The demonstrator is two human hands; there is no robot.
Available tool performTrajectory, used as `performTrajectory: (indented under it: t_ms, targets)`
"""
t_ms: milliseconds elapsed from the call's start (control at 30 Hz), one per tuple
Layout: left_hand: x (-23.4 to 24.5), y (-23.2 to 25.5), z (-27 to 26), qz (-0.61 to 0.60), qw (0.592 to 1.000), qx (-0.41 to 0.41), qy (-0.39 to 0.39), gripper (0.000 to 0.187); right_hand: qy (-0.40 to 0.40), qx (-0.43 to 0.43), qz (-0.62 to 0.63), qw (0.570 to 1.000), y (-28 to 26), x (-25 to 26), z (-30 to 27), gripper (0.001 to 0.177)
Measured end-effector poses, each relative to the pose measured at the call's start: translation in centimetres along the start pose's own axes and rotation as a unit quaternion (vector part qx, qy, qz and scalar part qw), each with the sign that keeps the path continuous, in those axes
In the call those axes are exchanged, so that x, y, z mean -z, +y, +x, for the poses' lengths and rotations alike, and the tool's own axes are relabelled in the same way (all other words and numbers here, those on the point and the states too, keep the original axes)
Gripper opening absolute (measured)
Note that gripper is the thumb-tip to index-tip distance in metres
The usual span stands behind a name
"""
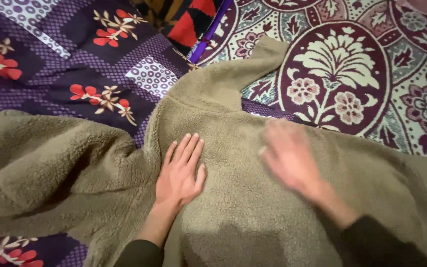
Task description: The person folds a black sweater and then carefully spreads out and folds a brown fleece hoodie on a bed.
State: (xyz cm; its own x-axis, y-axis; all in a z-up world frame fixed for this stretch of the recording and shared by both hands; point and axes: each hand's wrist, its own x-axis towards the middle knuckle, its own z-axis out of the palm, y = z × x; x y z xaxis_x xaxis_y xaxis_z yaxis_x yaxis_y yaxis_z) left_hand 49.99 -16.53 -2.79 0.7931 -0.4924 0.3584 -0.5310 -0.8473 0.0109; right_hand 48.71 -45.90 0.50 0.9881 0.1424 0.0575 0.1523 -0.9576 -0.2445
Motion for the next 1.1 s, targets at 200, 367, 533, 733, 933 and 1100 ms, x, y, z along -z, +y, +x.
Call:
performTrajectory:
  t_ms: [200, 367, 533, 733, 933, 1100]
  targets:
    - [-0.9, 0.2, 0.2, 0.036, 0.999, 0.007, -0.007, 0.062, -0.131, 0.037, 0.034, 0.990, -6.4, -2.8, -4.6, 0.065]
    - [-0.1, 6.3, 4.9, -0.140, 0.978, -0.130, -0.082, 0.056, -0.133, 0.023, 0.009, 0.991, -6.2, -3.2, -4.3, 0.063]
    - [-1.8, -2.9, 7.6, -0.096, 0.976, -0.096, -0.172, 0.065, -0.181, -0.008, 0.078, 0.980, -6.6, -0.9, -4.2, 0.062]
    - [-2.8, 5.7, 8.1, -0.067, 0.990, 0.024, 0.124, 0.040, -0.052, 0.038, 0.130, 0.989, -4.4, -5.4, -3.7, 0.065]
    - [-4.4, 8.2, 6.3, -0.073, 0.994, 0.007, -0.085, 0.053, -0.115, -0.032, 0.471, 0.874, 2.5, 3.0, -6.7, 0.041]
    - [-4.4, 8.5, 6.3, -0.050, 0.996, 0.007, -0.072, 0.056, 0.067, 0.027, -0.138, 0.988, 18.8, -0.5, -11.0, 0.045]
